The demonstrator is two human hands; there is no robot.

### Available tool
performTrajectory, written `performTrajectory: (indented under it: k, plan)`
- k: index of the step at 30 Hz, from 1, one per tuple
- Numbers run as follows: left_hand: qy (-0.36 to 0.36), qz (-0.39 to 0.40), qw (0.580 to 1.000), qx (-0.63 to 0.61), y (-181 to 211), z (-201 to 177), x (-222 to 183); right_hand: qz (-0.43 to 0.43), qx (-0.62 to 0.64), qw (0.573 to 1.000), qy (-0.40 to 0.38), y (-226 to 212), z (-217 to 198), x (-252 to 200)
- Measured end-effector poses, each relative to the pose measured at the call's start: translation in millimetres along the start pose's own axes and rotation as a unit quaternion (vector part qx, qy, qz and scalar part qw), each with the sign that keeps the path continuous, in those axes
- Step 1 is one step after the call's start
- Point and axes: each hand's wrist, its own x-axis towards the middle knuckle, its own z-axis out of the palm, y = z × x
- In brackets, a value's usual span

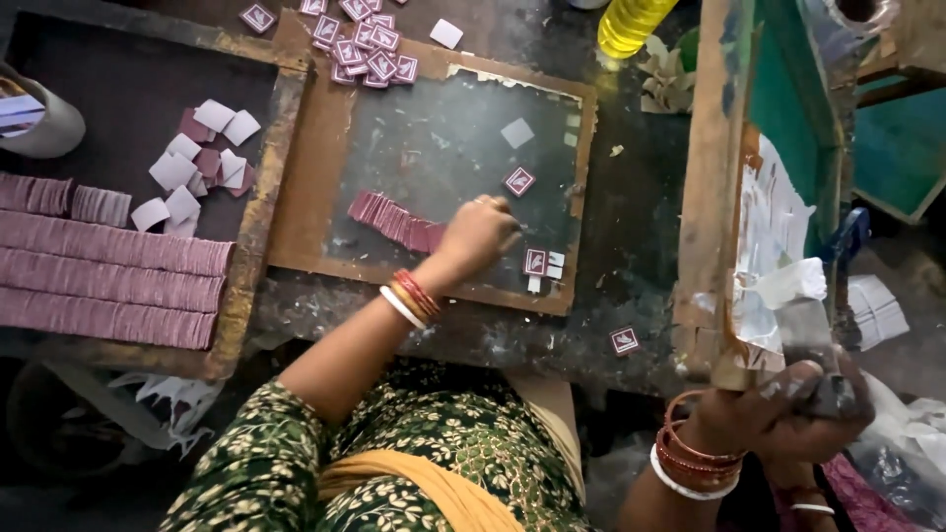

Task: The recorder performs manual screen printing on small square labels, using a putty knife to apply ink and a scraper to spread it over the screen.

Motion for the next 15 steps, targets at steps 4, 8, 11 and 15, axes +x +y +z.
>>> performTrajectory:
  k: [4, 8, 11, 15]
  plan:
    - [-0.062, 0.061, 0.993, 0.077, -1, 35, 5, 0.007, 0.002, 1.000, 0.014, 7, -4, -3]
    - [-0.101, 0.029, 0.993, 0.053, 5, 13, 14, 0.023, 0.013, 0.999, 0.025, 23, -9, -6]
    - [0.126, -0.068, 0.981, -0.129, -23, -5, 21, -0.012, 0.009, 0.999, 0.035, 14, -4, 1]
    - [0.251, -0.084, 0.963, -0.056, -30, -34, 1, -0.020, -0.005, 0.999, 0.025, 5, -4, 4]
